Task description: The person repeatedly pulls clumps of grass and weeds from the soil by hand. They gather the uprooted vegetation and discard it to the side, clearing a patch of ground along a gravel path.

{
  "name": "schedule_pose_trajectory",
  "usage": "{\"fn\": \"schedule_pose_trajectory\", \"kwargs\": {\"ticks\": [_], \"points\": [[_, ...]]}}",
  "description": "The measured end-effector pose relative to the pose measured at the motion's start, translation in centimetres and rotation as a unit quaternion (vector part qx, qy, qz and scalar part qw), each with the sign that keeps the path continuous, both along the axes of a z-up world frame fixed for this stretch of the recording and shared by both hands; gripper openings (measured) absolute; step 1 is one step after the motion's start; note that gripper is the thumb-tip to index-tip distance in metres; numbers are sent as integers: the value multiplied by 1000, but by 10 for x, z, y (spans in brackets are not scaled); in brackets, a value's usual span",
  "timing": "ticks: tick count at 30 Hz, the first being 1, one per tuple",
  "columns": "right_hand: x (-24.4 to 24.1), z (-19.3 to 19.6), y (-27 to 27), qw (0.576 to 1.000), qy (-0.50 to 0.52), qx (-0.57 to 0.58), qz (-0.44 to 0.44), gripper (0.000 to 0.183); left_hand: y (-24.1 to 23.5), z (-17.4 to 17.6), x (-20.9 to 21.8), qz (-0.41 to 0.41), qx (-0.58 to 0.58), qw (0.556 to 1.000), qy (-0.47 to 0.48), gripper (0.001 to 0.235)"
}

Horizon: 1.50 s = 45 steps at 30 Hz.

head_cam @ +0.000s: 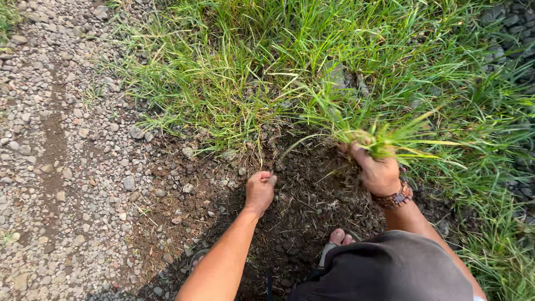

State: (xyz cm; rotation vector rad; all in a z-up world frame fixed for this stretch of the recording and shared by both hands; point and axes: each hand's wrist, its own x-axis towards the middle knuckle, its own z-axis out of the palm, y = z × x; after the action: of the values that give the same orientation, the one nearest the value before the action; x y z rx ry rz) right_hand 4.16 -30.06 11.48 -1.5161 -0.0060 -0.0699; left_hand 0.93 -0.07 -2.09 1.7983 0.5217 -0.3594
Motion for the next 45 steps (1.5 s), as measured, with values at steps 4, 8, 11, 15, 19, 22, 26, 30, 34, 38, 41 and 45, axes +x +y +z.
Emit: {"fn": "schedule_pose_trajectory", "kwargs": {"ticks": [4, 8, 11, 15, 19, 22, 26, 30, 34, 38, 41, 45], "points": [[3, -21, 18, 964, 243, 10, -112, 20, -7, 11, 4, 8, 12, 1000, 26, 22], [-4, -56, 27, 811, 231, -514, 161, 18, -20, 33, 21, -33, 46, 998, 27, 25], [-52, -65, -9, 871, 169, -457, 60, 21, -29, 57, 4, -145, 156, 977, 8, 33], [-119, -53, -108, 895, 39, -428, -115, 25, -52, 89, 7, -394, 256, 865, -179, 57], [-225, -20, -225, 693, 296, -554, -353, 30, -82, 105, -3, -531, 242, 789, -195, 72], [-292, 2, -280, 496, 473, -603, -409, 70, -93, 104, -5, -544, 259, 783, -155, 75], [-283, -5, -259, 352, 322, -796, -373, 86, -94, 89, 1, -534, 269, 786, -159, 83], [-193, -46, -159, 754, 163, -555, -310, 35, -100, 83, 2, -561, 287, 770, -98, 88], [-99, -101, -89, 799, 286, -490, -199, 44, -103, 88, 5, -574, 297, 759, -70, 92], [-70, -134, -89, 804, 169, -523, -227, 51, -103, 94, 8, -580, 300, 756, -40, 93], [-58, -149, -98, 819, 100, -502, -260, 40, -105, 97, 11, -588, 309, 747, -24, 93], [-62, -167, -98, 837, 122, -459, -272, 19, -108, 97, 9, -588, 315, 745, -17, 96]]}}
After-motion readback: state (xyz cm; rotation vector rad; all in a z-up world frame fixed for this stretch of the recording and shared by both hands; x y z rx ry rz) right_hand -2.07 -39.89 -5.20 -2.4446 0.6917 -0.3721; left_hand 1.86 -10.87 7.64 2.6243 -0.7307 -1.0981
